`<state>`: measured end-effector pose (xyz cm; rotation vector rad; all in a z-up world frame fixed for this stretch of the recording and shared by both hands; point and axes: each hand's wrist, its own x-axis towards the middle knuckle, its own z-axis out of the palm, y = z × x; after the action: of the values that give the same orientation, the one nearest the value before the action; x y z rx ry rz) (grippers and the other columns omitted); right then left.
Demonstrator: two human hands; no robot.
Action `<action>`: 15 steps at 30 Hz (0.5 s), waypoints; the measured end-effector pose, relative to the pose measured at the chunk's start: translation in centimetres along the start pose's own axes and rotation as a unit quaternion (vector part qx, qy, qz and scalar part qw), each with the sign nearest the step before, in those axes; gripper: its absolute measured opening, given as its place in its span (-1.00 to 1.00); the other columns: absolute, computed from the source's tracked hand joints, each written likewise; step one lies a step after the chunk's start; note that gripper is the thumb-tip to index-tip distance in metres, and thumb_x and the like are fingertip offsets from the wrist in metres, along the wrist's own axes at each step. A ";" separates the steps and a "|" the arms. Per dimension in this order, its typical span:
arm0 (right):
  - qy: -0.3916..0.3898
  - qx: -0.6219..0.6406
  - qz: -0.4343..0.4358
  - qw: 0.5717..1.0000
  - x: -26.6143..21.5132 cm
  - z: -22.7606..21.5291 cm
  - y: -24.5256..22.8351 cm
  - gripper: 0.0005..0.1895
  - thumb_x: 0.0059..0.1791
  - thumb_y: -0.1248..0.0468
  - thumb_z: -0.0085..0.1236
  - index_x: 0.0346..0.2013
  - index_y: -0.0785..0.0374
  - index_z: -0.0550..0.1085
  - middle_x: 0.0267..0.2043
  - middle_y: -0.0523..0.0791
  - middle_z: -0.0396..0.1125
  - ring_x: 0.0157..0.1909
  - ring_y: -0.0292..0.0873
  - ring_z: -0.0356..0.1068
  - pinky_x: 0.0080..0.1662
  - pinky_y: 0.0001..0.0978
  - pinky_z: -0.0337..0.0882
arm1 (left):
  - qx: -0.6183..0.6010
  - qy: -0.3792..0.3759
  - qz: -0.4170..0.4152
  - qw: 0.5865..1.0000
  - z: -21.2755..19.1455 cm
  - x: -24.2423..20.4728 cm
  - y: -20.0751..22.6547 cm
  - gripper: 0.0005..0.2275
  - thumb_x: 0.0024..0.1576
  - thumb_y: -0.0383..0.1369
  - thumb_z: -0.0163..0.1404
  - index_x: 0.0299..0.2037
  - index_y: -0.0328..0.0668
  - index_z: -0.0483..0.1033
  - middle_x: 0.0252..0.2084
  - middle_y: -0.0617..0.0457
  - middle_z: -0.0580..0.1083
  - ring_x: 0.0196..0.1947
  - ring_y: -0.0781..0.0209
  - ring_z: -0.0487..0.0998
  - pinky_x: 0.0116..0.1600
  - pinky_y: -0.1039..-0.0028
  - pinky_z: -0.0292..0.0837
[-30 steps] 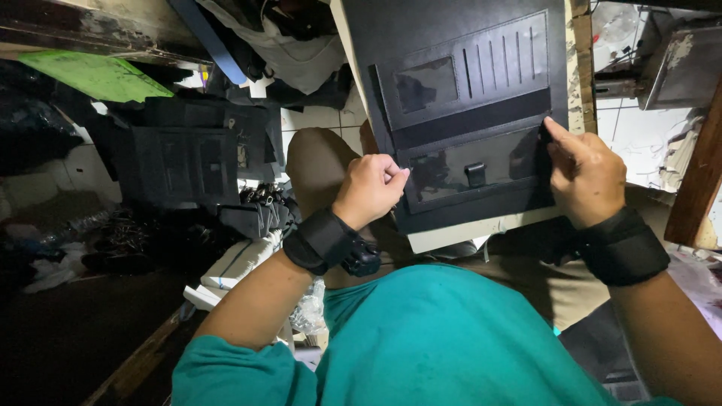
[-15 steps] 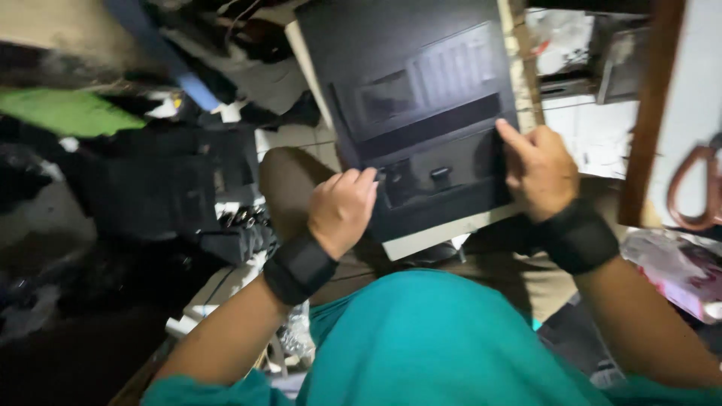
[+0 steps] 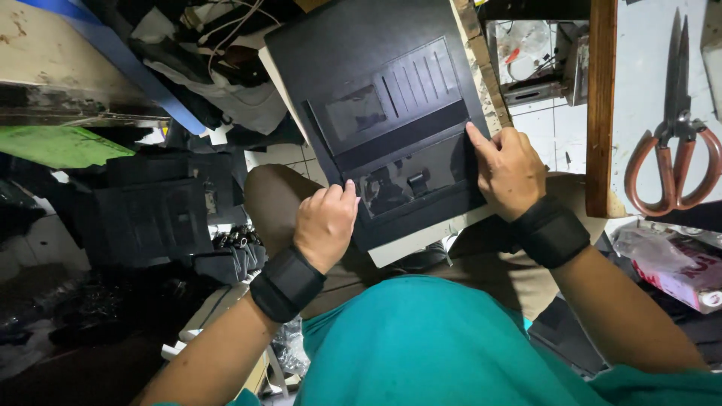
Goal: The person folds a black fabric-covered album cover on the work table, applies glue from a container, presses the cover flat, fits a clear plastic window into the cover, and trims material with scissors while assembling the album.
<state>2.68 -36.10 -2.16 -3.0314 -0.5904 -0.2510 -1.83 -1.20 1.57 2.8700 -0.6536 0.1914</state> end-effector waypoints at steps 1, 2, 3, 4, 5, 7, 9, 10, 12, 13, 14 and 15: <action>-0.010 0.009 0.000 1.000 0.1 -0.1 0.0 -0.41 -0.05 0.23 0.11 0.31 -0.08 0.51 -0.25 -0.12 0.16 -0.22 0.01 0.34 -0.23 -0.20 0.42 | -0.011 -0.008 -0.003 1.000 -0.1 0.1 0.0 -0.75 0.09 -0.30 0.15 -0.07 -0.21 0.65 -0.50 0.11 0.43 -0.51 0.10 0.54 -0.49 0.34 0.45; -0.021 0.018 0.001 1.000 0.1 -0.2 -0.1 -0.36 -0.10 0.26 0.13 0.33 -0.06 0.50 -0.25 -0.10 0.17 -0.22 0.04 0.35 -0.24 -0.15 0.43 | -0.022 -0.016 -0.006 1.000 -0.2 0.2 -0.1 -0.75 0.11 -0.31 0.13 -0.06 -0.23 0.65 -0.49 0.12 0.44 -0.50 0.11 0.55 -0.49 0.35 0.45; -0.022 0.020 0.001 1.000 -0.2 0.5 0.3 -0.36 -0.10 0.26 0.13 0.33 -0.06 0.50 -0.25 -0.10 0.17 -0.22 0.04 0.35 -0.24 -0.15 0.43 | -0.021 -0.017 -0.006 1.000 0.2 0.2 -0.1 -0.75 0.11 -0.31 0.13 -0.06 -0.23 0.65 -0.49 0.12 0.44 -0.50 0.11 0.55 -0.49 0.35 0.45; -0.007 -0.013 -0.009 1.000 -0.4 1.1 0.6 -0.34 -0.09 0.27 0.09 0.34 -0.10 0.49 -0.25 -0.10 0.15 -0.24 0.02 0.32 -0.30 -0.15 0.40 | -0.011 -0.009 -0.002 1.000 0.5 0.1 0.0 -0.75 0.09 -0.30 0.15 -0.07 -0.23 0.65 -0.50 0.12 0.43 -0.51 0.11 0.54 -0.49 0.35 0.45; 0.007 -0.046 -0.019 0.999 -0.8 1.8 0.9 -0.32 -0.09 0.28 0.05 0.36 -0.14 0.48 -0.25 -0.11 0.13 -0.26 0.01 0.29 -0.35 -0.15 0.37 | 0.000 0.000 0.003 1.000 0.8 0.0 0.0 -0.74 0.07 -0.30 0.16 -0.08 -0.22 0.65 -0.50 0.12 0.41 -0.52 0.12 0.53 -0.48 0.36 0.44; -0.001 -0.067 -0.024 0.997 -0.5 1.1 0.6 -0.32 -0.08 0.26 0.03 0.38 -0.16 0.46 -0.24 -0.12 0.13 -0.25 -0.01 0.28 -0.36 -0.18 0.36 | -0.002 -0.007 0.009 1.000 1.0 0.0 -0.1 -0.73 0.08 -0.28 0.15 -0.07 -0.23 0.64 -0.49 0.12 0.40 -0.52 0.12 0.52 -0.48 0.36 0.44; -0.002 -0.085 -0.031 0.996 -0.2 0.4 0.6 -0.31 -0.06 0.25 0.01 0.39 -0.19 0.44 -0.22 -0.14 0.13 -0.23 -0.03 0.27 -0.37 -0.20 0.34 | 0.003 -0.011 0.014 1.000 0.6 0.2 -0.1 -0.72 0.09 -0.27 0.14 -0.05 -0.24 0.62 -0.48 0.13 0.38 -0.52 0.13 0.51 -0.48 0.36 0.44; -0.020 -0.068 -0.039 0.997 -0.2 0.2 0.7 -0.26 -0.10 0.23 0.07 0.42 -0.16 0.42 -0.22 -0.11 0.14 -0.22 0.02 0.29 -0.34 -0.14 0.37 | 0.004 0.001 0.010 1.000 0.4 0.3 0.1 -0.67 0.07 -0.27 0.14 -0.01 -0.26 0.61 -0.47 0.09 0.40 -0.50 0.09 0.52 -0.47 0.33 0.45; -0.036 -0.046 -0.054 0.997 -0.4 0.0 1.0 -0.19 -0.15 0.21 0.14 0.46 -0.12 0.40 -0.21 -0.09 0.15 -0.21 0.07 0.31 -0.32 -0.08 0.41 | 0.010 0.013 0.001 1.000 0.4 0.1 0.2 -0.63 0.04 -0.28 0.15 0.04 -0.27 0.59 -0.46 0.06 0.41 -0.49 0.05 0.53 -0.46 0.29 0.46; -0.056 -0.035 -0.053 0.996 -0.6 -0.1 1.2 -0.08 -0.24 0.19 0.25 0.48 -0.10 0.39 -0.17 -0.06 0.16 -0.18 0.12 0.31 -0.29 -0.02 0.42 | 0.000 0.009 -0.002 1.000 0.8 -0.3 0.2 -0.64 0.07 -0.29 0.12 0.05 -0.28 0.59 -0.47 0.05 0.42 -0.50 0.04 0.53 -0.47 0.28 0.46; -0.077 -0.024 -0.051 0.995 -1.0 -0.1 1.6 0.04 -0.33 0.17 0.35 0.50 -0.07 0.37 -0.14 -0.02 0.17 -0.16 0.17 0.31 -0.27 0.05 0.43 | -0.011 0.004 -0.004 1.000 1.2 -0.5 0.3 -0.65 0.10 -0.31 0.10 0.06 -0.30 0.58 -0.49 0.05 0.42 -0.51 0.03 0.53 -0.48 0.27 0.46; -0.077 -0.021 -0.055 0.995 -0.9 -0.5 1.0 0.04 -0.33 0.17 0.35 0.50 -0.07 0.37 -0.14 -0.02 0.17 -0.16 0.17 0.31 -0.27 0.05 0.43 | -0.008 0.003 -0.007 1.000 1.9 -0.7 0.1 -0.65 0.10 -0.31 0.10 0.06 -0.30 0.58 -0.49 0.05 0.42 -0.51 0.03 0.53 -0.48 0.27 0.46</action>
<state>2.18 -37.42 -1.82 -3.0824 -0.7720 -0.0339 -2.37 -1.35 -0.39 2.8568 -0.6300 0.1913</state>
